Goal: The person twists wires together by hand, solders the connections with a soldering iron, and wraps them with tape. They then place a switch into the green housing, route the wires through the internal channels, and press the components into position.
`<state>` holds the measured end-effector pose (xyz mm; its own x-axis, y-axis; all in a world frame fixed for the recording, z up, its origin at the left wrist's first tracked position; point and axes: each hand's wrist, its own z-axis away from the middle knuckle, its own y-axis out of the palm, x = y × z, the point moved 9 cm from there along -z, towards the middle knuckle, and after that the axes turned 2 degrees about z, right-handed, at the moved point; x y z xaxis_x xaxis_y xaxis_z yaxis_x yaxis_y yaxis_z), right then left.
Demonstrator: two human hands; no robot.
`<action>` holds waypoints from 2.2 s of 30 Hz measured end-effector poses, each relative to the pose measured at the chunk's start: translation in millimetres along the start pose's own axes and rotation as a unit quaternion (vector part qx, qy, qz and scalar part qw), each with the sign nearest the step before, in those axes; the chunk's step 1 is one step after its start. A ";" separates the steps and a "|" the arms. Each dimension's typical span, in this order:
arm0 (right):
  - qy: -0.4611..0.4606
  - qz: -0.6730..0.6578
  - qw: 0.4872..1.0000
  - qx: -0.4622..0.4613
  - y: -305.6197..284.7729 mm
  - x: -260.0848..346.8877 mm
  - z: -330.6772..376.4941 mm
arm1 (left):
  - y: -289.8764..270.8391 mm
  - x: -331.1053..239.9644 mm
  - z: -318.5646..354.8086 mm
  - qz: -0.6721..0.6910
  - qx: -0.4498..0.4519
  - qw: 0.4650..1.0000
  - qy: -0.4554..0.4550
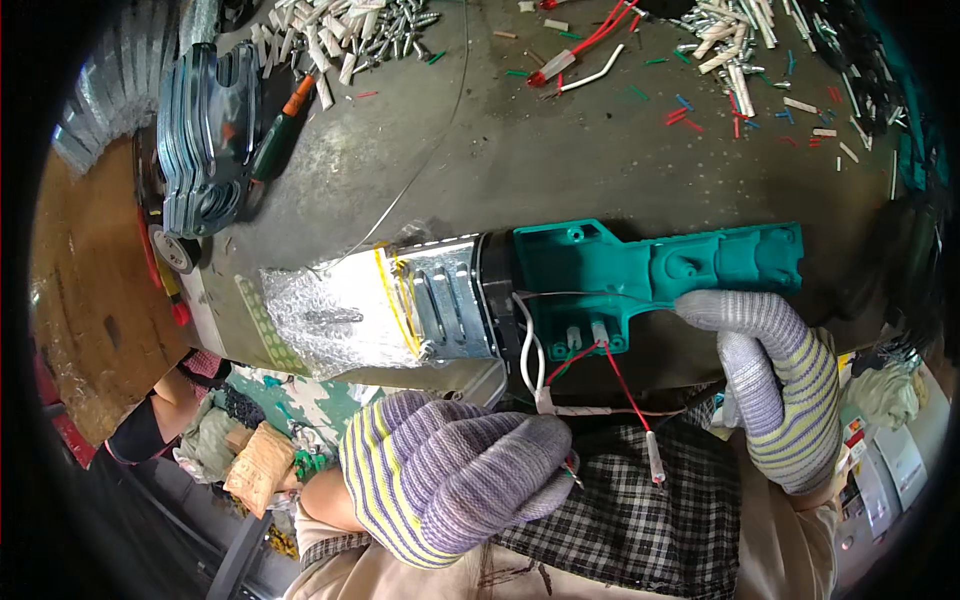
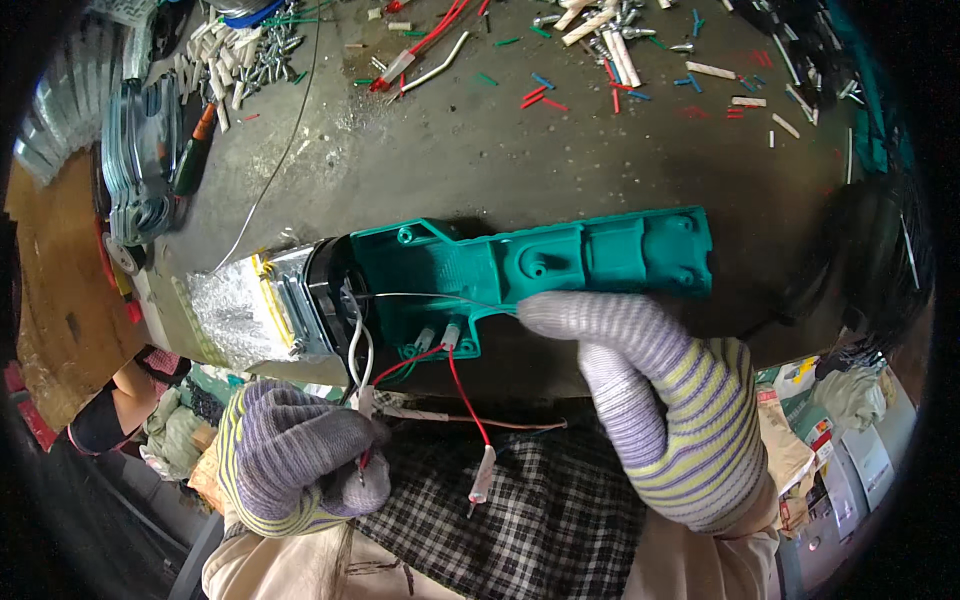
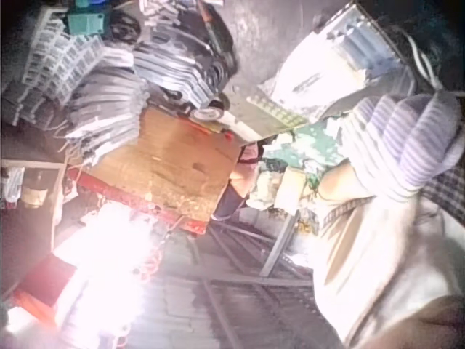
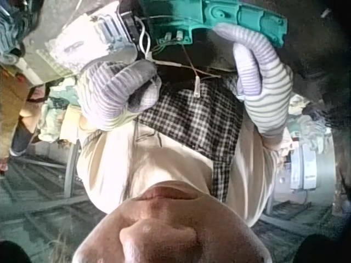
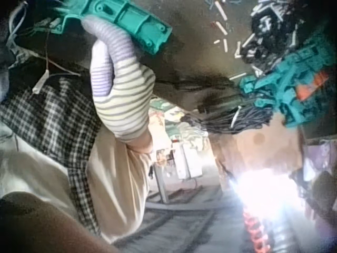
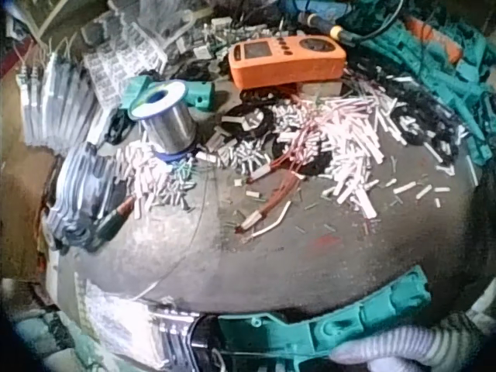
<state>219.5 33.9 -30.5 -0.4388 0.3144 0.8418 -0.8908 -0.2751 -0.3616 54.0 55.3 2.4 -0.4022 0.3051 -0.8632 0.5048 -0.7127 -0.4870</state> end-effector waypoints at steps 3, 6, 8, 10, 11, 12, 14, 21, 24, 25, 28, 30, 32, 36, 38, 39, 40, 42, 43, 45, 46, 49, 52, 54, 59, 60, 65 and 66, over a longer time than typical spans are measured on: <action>-0.006 0.017 0.999 0.029 8.8 5.6 -5.9 | 0.6 -1.7 -0.4 -0.001 0.029 0.999 0.029; 0.013 0.064 0.996 0.064 14.8 3.7 -6.7 | 0.8 -1.7 -0.5 0.000 0.047 0.998 0.031; 0.036 0.070 0.994 0.074 12.4 4.0 -8.1 | 3.8 2.3 0.9 0.022 0.067 0.997 0.036; 0.034 0.058 0.996 0.065 11.9 2.4 -7.7 | 5.3 3.7 1.5 0.029 0.056 0.997 0.041; 0.029 0.046 0.997 0.057 11.5 1.7 -7.1 | 4.0 3.7 0.5 0.034 0.045 0.997 0.047; 0.025 0.024 0.998 0.060 14.5 0.6 -6.2 | 3.1 1.9 -3.0 0.024 0.069 0.996 0.045; 0.024 0.019 0.998 0.053 15.9 0.7 -5.0 | 3.8 2.7 -0.7 0.031 0.068 0.996 0.039; -0.020 0.069 0.993 0.089 19.5 17.4 -11.5 | 0.5 -0.6 -1.8 0.014 0.047 0.999 0.017; -0.070 0.132 0.985 0.084 18.2 20.3 -32.5 | 5.8 13.3 4.3 0.019 0.038 0.999 -0.004; -0.062 0.145 0.984 0.087 14.5 23.4 -35.5 | 7.7 14.5 5.3 0.003 0.068 0.997 -0.022; -0.044 0.127 0.983 0.126 17.7 22.8 -34.0 | 3.5 10.4 8.8 0.037 -0.012 0.998 -0.046; -0.073 0.163 0.974 0.142 27.5 28.0 -33.3 | -1.7 11.5 10.0 0.043 -0.086 0.994 -0.049; -0.100 0.202 0.967 0.122 30.7 43.9 -41.7 | -5.7 5.2 11.9 0.009 -0.099 0.995 -0.029; -0.162 0.325 0.931 0.032 26.9 54.2 -47.9 | -10.1 -1.5 10.7 -0.022 -0.091 0.995 0.021; -0.169 0.414 0.894 -0.019 28.3 49.3 -49.7 | -10.9 -2.3 11.7 -0.009 -0.073 0.997 0.008; -0.174 0.417 0.892 -0.022 27.2 49.5 -49.0 | -20.0 -6.2 9.3 -0.011 -0.078 0.997 0.011; -0.164 0.428 0.889 0.012 31.1 45.5 -51.7 | -25.7 -8.9 -0.5 -0.019 -0.046 0.999 0.022; -0.150 0.485 0.860 0.048 34.4 45.3 -49.6 | -32.7 -3.4 -12.8 -0.011 -0.032 0.995 0.090; -0.214 0.488 0.846 -0.002 33.4 54.0 -46.0 | -44.1 0.2 -16.1 -0.002 -0.058 0.989 0.136; -0.210 0.478 0.853 0.001 32.8 52.6 -50.7 | -43.4 8.5 -34.3 -0.130 0.037 0.970 0.200; -0.213 0.480 0.851 0.000 33.5 53.0 -50.3 | -40.2 12.4 -36.5 -0.123 0.057 0.968 0.213; -0.187 0.513 0.837 0.031 40.6 43.7 -52.0 | -33.2 21.0 -41.2 -0.080 0.074 0.963 0.248; -0.212 0.474 0.855 -0.013 35.5 49.7 -50.0 | -30.0 18.6 -42.1 -0.033 0.072 0.958 0.277; -0.195 0.480 0.855 -0.027 29.2 47.9 -41.6 | -23.5 20.7 -46.7 0.007 0.079 0.958 0.276; -0.171 0.462 0.870 0.027 34.7 42.8 -47.3 | -27.9 27.3 -43.8 -0.048 0.073 0.962 0.257; -0.196 0.406 0.892 0.016 29.3 51.5 -41.4 | -28.4 31.5 -42.8 -0.077 0.079 0.967 0.228; -0.238 0.325 0.913 0.065 2.4 48.9 -6.6 | -35.6 23.0 -44.8 -0.139 0.039 0.961 0.238; -0.241 0.383 0.892 0.016 -7.0 47.6 -7.5 | -34.6 26.8 -46.3 -0.133 0.053 0.964 0.222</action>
<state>204.0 57.6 9.1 -0.8090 -0.4009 0.4298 -0.3445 -0.2690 -0.8994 61.1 117.5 -10.1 -0.1280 0.7102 -0.6923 0.3374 -0.6252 -0.7038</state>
